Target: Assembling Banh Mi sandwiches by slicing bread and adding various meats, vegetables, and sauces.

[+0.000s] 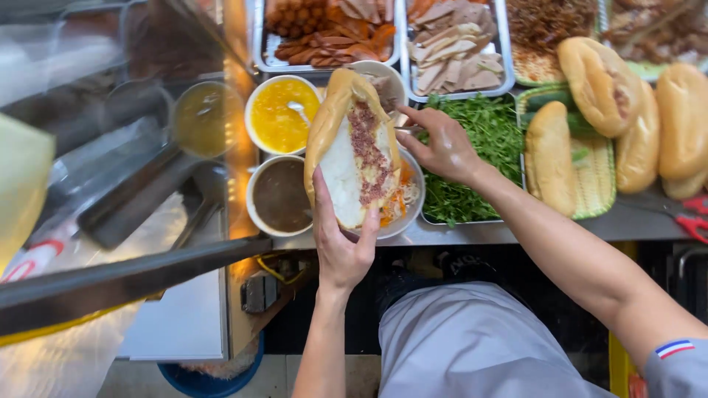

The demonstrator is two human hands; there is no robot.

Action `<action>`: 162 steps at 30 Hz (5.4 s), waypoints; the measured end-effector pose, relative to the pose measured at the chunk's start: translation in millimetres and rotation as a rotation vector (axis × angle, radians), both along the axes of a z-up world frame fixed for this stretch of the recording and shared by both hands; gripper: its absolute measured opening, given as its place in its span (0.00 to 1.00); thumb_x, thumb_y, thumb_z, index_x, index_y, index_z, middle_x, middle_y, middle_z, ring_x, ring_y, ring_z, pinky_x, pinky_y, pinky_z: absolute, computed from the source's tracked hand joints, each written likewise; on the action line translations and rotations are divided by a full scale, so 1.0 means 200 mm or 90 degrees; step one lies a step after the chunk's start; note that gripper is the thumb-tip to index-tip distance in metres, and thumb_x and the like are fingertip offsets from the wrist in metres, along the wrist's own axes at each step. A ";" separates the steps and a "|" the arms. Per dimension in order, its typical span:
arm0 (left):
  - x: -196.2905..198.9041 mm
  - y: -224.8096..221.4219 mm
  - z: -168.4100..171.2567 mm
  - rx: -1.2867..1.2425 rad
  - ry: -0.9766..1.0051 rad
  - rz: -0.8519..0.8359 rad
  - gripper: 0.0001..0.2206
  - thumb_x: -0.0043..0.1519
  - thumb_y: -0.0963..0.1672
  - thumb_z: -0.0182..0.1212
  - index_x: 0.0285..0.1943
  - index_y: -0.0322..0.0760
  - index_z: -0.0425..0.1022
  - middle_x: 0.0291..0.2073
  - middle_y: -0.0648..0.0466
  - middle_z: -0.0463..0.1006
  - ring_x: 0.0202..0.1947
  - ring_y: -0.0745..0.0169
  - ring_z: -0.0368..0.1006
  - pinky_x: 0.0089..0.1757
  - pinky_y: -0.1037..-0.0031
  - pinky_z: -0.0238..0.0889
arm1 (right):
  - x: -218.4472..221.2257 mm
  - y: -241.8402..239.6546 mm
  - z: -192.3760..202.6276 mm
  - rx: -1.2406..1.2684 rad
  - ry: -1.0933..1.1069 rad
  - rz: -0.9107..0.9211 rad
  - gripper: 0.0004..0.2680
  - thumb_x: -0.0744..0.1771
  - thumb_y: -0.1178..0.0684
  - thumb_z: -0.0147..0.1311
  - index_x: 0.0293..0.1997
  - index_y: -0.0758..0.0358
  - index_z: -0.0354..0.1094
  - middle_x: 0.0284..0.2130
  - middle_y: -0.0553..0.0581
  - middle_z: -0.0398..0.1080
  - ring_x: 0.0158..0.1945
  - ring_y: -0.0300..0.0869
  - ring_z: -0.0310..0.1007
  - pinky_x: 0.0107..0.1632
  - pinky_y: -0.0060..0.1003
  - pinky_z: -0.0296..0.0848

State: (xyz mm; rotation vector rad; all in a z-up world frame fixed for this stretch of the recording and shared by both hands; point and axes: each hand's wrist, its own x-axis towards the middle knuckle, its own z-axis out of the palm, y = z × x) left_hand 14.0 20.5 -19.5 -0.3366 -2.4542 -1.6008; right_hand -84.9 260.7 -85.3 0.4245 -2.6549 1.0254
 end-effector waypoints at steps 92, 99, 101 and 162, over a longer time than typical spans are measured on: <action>0.61 2.42 -0.21 0.330 -0.233 -0.206 0.55 0.53 0.36 0.71 0.83 0.39 0.27 0.74 0.44 0.55 0.69 0.52 0.63 0.63 0.63 0.62 | 1.45 2.95 -0.62 -0.989 -0.031 -0.754 0.23 0.69 0.32 0.55 0.60 0.62 0.64 0.34 0.53 0.72 0.30 0.39 0.73 0.31 0.34 0.71; 0.67 2.10 -0.20 0.278 -0.105 -0.033 0.54 0.55 0.35 0.71 0.84 0.38 0.28 0.74 0.42 0.56 0.68 0.51 0.64 0.63 0.64 0.63 | 1.05 2.56 -0.44 0.058 -0.280 -0.480 0.33 0.62 0.28 0.60 0.66 0.65 0.60 0.36 0.73 0.77 0.41 0.66 0.77 0.44 0.60 0.73; 0.71 1.90 -0.17 0.253 -0.062 0.035 0.54 0.55 0.35 0.71 0.84 0.37 0.29 0.75 0.42 0.55 0.69 0.51 0.62 0.64 0.63 0.62 | 1.05 2.63 -0.56 0.104 -0.287 -0.447 0.29 0.63 0.30 0.60 0.61 0.65 0.64 0.39 0.76 0.75 0.44 0.69 0.76 0.45 0.62 0.73; 0.48 1.18 -0.52 0.241 0.025 0.186 0.56 0.57 0.41 0.75 0.84 0.33 0.26 0.81 0.31 0.42 0.80 0.41 0.45 0.73 0.61 0.42 | 0.99 0.74 0.57 0.051 -0.029 -0.034 0.14 0.66 0.51 0.63 0.57 0.59 0.75 0.32 0.61 0.76 0.32 0.50 0.76 0.37 0.42 0.73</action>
